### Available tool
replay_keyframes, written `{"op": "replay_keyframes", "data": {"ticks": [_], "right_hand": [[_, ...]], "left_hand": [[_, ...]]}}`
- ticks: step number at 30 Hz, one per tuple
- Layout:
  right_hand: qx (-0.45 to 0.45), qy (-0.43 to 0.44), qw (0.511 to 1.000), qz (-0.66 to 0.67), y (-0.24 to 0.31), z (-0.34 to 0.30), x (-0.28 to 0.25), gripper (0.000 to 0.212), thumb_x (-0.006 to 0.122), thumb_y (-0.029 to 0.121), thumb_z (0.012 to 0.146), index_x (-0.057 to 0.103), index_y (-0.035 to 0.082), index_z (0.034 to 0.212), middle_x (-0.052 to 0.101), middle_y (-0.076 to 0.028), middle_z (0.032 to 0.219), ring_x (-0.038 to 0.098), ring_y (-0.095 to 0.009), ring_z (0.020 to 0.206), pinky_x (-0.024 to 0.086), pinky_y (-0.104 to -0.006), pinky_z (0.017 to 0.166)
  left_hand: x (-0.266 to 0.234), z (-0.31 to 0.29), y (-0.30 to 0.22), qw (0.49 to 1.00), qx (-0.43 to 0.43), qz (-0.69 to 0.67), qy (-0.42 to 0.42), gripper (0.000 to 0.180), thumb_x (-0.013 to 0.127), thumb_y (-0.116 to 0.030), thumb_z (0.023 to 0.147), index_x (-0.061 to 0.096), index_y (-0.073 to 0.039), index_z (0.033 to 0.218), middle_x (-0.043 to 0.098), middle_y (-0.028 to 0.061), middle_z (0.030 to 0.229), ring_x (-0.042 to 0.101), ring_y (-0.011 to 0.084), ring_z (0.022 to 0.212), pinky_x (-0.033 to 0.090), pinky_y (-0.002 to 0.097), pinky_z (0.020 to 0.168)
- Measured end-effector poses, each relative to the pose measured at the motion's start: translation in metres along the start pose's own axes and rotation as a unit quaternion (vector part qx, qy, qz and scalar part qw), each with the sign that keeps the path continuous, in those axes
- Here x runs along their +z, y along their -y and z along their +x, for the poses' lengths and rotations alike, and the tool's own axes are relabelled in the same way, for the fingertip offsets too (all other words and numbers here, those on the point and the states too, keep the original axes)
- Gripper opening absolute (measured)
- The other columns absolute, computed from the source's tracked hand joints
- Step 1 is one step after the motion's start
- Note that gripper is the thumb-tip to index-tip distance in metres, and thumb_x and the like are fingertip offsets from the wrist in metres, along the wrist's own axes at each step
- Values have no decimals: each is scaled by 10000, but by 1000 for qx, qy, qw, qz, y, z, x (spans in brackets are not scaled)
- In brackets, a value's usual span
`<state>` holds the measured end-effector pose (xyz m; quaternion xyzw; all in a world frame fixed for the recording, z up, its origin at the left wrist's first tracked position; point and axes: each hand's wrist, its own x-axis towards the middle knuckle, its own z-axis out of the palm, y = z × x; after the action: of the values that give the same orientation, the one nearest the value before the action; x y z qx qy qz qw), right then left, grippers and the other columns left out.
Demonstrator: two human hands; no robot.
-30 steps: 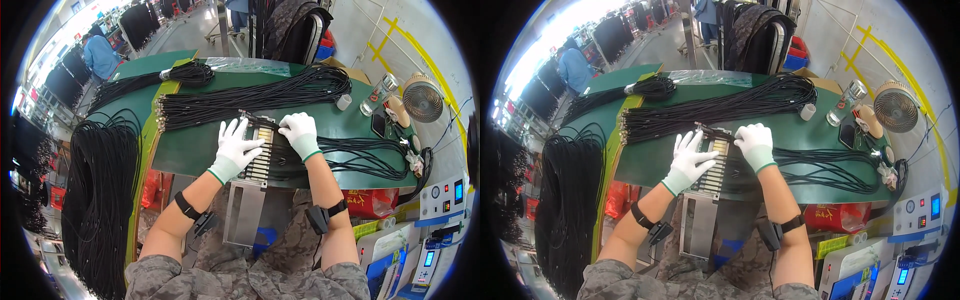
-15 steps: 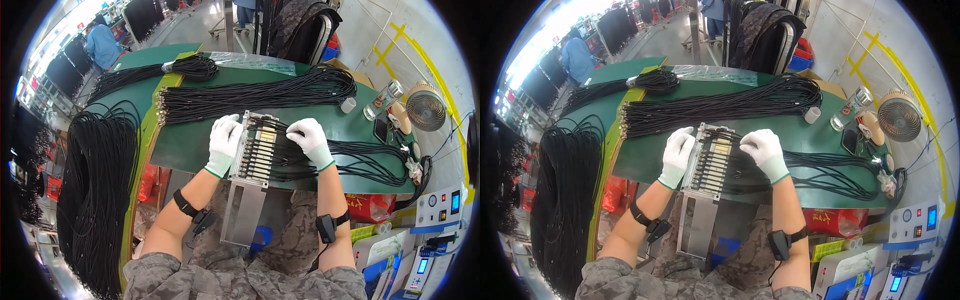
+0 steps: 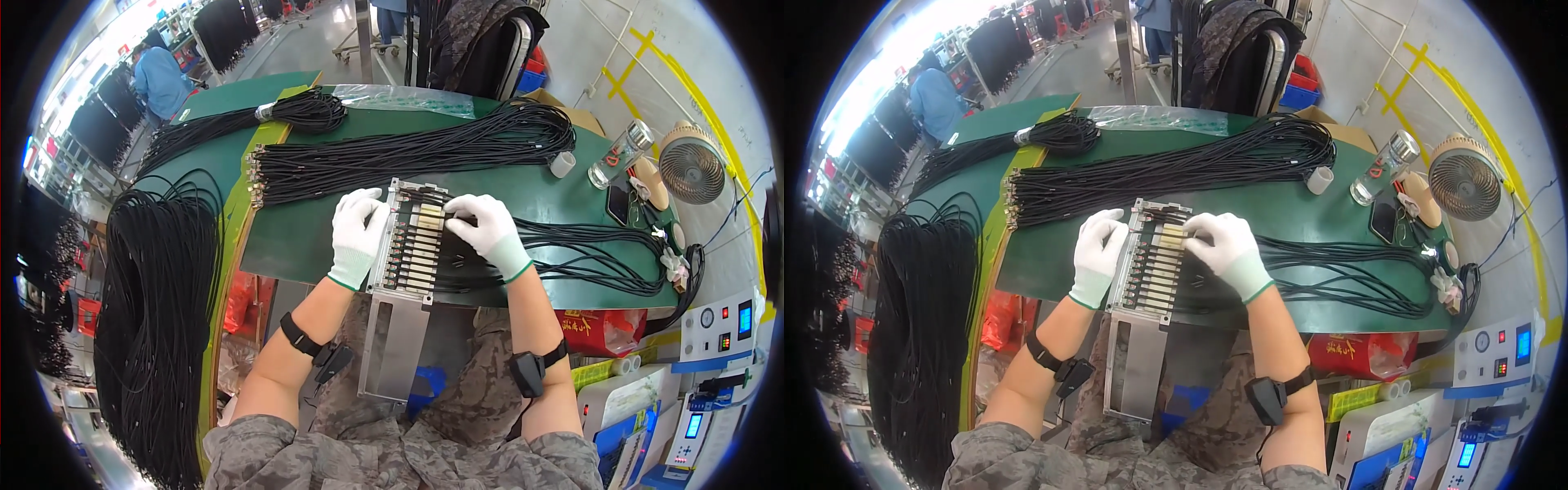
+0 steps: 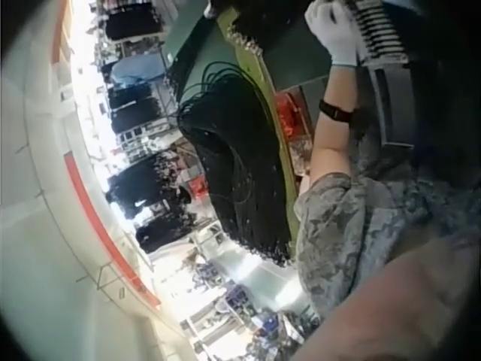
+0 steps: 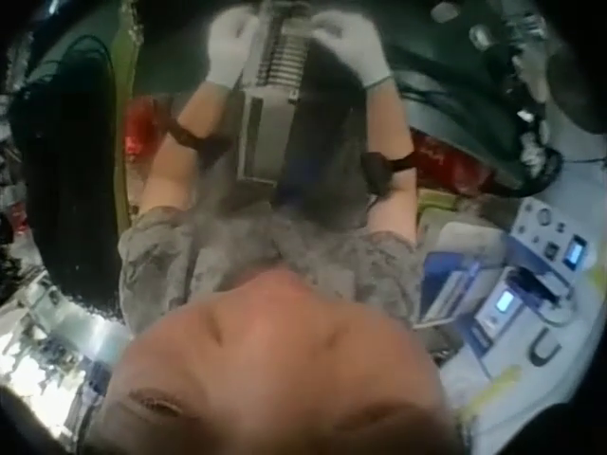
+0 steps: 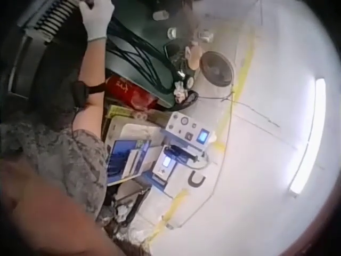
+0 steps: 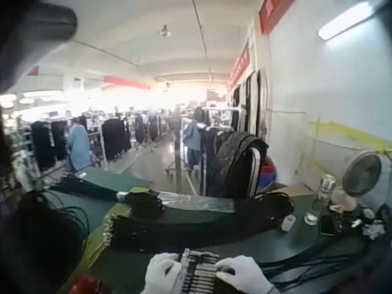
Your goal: Assembling bundles of wires into a metal fixture on an assembly line.
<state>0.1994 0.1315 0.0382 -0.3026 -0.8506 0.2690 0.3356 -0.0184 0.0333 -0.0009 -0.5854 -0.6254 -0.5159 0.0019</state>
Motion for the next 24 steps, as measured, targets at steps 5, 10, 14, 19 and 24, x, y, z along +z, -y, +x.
{"op": "replay_keyframes", "data": {"ticks": [5,10,14,19,24], "right_hand": [[-95,-13,988,-120,-1,2,0,69,691,211,778,710,146,764,644,-55,672,609,-278,711,487,-401,684],[-67,11,984,-162,-8,1,-4,70,693,203,773,716,137,769,649,-58,676,603,-277,720,486,-399,690],[-61,25,984,-165,-8,0,-5,79,706,192,771,719,117,792,649,-69,681,596,-284,732,489,-397,705],[-48,35,985,-164,-4,0,-6,80,703,194,773,718,120,797,650,-69,689,597,-283,737,488,-401,711],[-55,27,989,-133,1,-1,-1,92,700,196,774,719,113,809,655,-70,701,602,-284,742,488,-406,724]], "left_hand": [[6,2,-1,1000,-28,8,-6,94,674,-142,851,688,-70,909,688,103,999,617,275,994,405,406,1009],[6,0,-4,1000,-18,17,4,114,612,-122,891,696,-61,939,685,92,976,605,263,938,449,380,886],[6,1,-3,998,-44,31,17,128,598,-130,901,697,-66,950,690,73,943,604,263,905,445,380,887],[5,0,-3,999,-21,29,10,144,598,-144,902,698,-56,956,692,80,950,608,261,932,429,378,943],[3,1,-6,997,-29,-37,67,212,624,-244,893,720,-116,1033,642,162,1162,558,328,1124,347,445,1064]]}}
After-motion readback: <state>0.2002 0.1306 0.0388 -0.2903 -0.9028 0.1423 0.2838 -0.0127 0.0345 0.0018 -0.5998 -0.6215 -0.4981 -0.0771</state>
